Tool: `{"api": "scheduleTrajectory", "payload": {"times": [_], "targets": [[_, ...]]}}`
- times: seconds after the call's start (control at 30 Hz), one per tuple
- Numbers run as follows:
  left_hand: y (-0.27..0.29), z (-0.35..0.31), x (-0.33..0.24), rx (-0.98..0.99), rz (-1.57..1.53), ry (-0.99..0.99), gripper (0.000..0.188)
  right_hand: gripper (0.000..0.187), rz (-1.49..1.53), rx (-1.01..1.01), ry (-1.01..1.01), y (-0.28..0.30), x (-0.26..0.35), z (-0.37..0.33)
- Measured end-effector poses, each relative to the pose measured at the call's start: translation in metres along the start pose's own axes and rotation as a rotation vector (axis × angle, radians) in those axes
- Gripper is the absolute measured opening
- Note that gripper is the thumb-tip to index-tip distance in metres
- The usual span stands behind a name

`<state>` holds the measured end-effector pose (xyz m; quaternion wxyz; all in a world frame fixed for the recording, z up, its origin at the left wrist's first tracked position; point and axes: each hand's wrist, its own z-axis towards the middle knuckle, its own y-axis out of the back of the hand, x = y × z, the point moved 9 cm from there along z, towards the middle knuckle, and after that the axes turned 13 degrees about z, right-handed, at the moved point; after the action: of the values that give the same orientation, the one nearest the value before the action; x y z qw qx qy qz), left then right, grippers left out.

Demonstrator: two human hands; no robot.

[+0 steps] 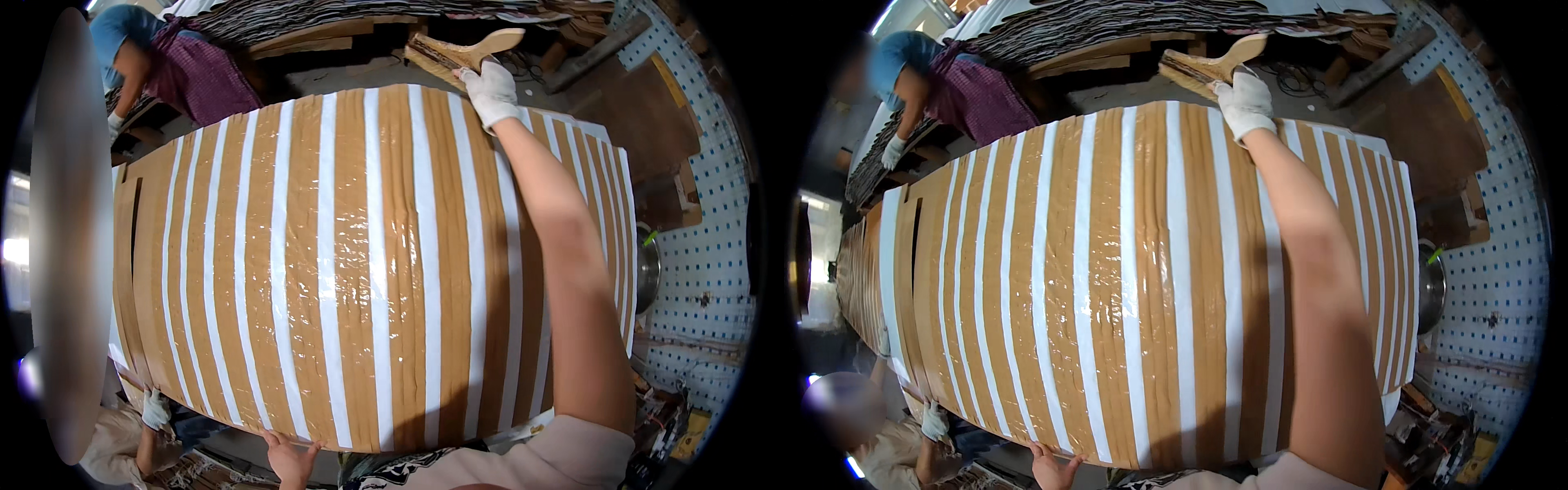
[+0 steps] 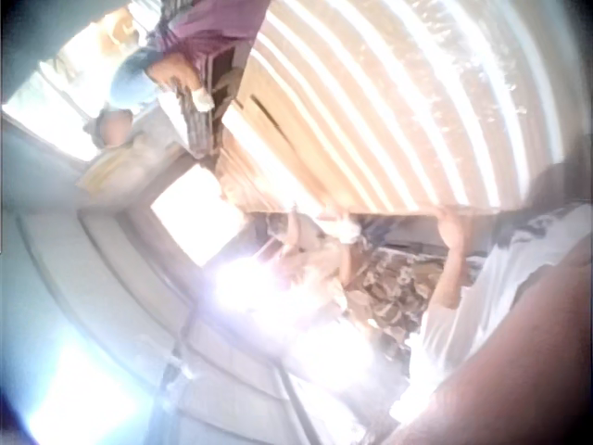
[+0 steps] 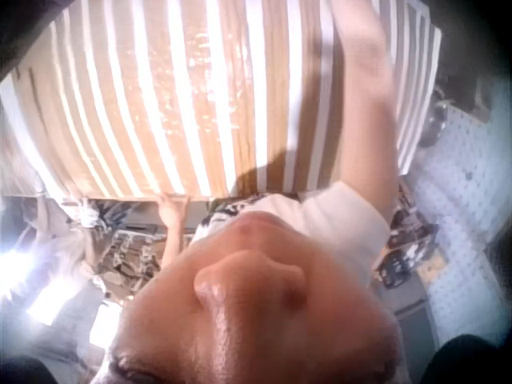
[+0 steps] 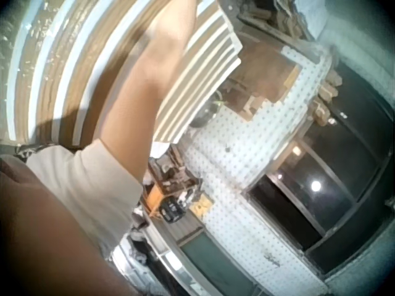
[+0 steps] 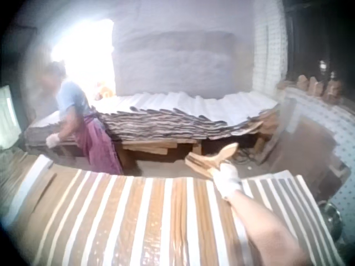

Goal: The person repeatedly brushes a liquid adhesive onto a large striped cardboard panel using a wooden brush. They frequently dip the brush into a metal bowl to reload adhesive and continue spreading it across the surface.

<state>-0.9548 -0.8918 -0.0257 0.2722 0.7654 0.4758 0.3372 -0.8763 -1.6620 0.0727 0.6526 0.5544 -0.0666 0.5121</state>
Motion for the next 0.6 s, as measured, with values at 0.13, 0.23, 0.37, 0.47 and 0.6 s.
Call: {"api": "scheduleTrajectory", "payload": {"times": [0.13,0.23,0.37,0.47,0.6], "targets": [[-0.009,-0.004,0.003,0.054,0.059,0.0,0.106,0.04,-0.066,0.514,0.294,-0.057,0.071,-0.035],[-0.007,0.002,0.008,-0.049,-0.007,-0.005,0.125,0.043,-0.182,0.404,0.166,-0.084,0.059,-0.036],[-0.017,0.004,0.014,-0.136,-0.028,-0.055,0.134,0.038,-0.248,0.247,0.286,-0.092,0.085,0.0],[-0.016,-0.002,0.017,-0.023,-0.13,0.045,0.135,0.039,-0.074,0.248,0.285,-0.091,0.133,-0.017],[-0.027,-0.002,0.024,-0.184,-0.122,-0.051,0.135,0.047,-0.239,0.3,0.322,-0.142,0.129,-0.049]]}}
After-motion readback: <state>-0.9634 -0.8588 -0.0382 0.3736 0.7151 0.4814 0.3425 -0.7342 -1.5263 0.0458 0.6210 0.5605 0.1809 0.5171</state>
